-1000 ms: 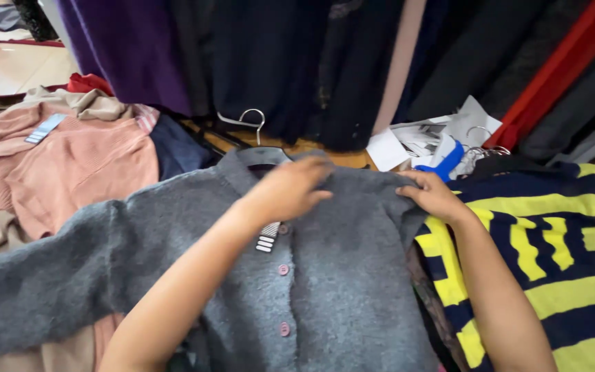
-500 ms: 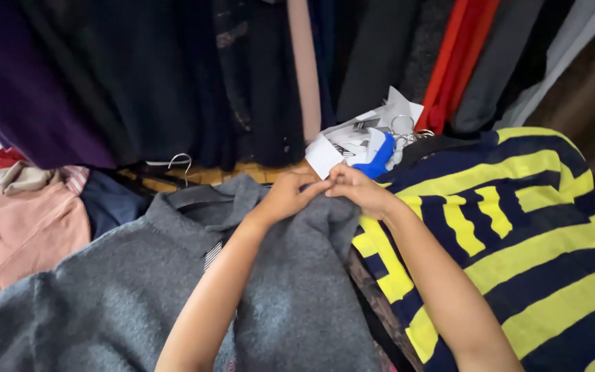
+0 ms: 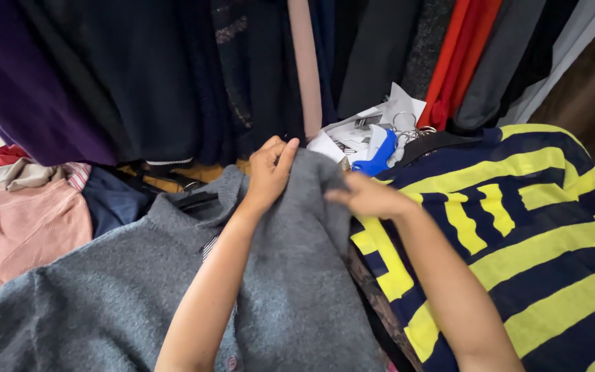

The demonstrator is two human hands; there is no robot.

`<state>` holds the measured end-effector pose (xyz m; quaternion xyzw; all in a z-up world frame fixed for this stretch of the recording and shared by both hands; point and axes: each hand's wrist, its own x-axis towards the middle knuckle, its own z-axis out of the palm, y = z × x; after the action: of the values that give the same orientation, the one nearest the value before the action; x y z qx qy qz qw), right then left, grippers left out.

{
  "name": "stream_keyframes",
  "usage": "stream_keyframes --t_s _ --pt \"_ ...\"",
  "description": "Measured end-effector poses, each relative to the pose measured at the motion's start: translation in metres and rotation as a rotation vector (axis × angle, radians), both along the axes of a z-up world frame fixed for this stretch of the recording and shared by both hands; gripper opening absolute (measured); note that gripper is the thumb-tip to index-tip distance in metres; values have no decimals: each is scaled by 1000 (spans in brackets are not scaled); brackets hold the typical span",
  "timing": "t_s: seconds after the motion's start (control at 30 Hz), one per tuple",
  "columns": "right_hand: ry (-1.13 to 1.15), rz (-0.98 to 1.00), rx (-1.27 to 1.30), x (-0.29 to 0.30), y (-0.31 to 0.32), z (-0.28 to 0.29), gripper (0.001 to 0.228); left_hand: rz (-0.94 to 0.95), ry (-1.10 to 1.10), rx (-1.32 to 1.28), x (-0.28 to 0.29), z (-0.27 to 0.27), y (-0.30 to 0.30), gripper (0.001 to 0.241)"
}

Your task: The person buttons a grey cardigan, places it on a hanger, and then folds it on the floor. The person handles the cardigan and a hanger while surrounded by other clothes.

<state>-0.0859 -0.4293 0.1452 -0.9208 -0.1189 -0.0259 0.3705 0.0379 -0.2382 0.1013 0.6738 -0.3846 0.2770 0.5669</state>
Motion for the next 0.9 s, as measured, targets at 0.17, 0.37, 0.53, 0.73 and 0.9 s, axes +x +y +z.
stream_keyframes --t_s 0.17,0.37,0.53,0.73,0.9 --pt "94 -111 811 -8 -46 21 22 45 -12 124 -6 -3 -4 46" --pt "215 -103 907 13 -58 -5 27 -95 116 290 -53 29 -45 31" --pt "190 -131 915 -1 -52 -12 21 -231 323 443 -63 39 -64 45" --pt "425 -315 544 -129 -7 -12 69 -85 455 285 -35 14 -72 24" --pt "732 -563 26 -181 -65 -33 72 -106 345 260 -26 4 -74 27"
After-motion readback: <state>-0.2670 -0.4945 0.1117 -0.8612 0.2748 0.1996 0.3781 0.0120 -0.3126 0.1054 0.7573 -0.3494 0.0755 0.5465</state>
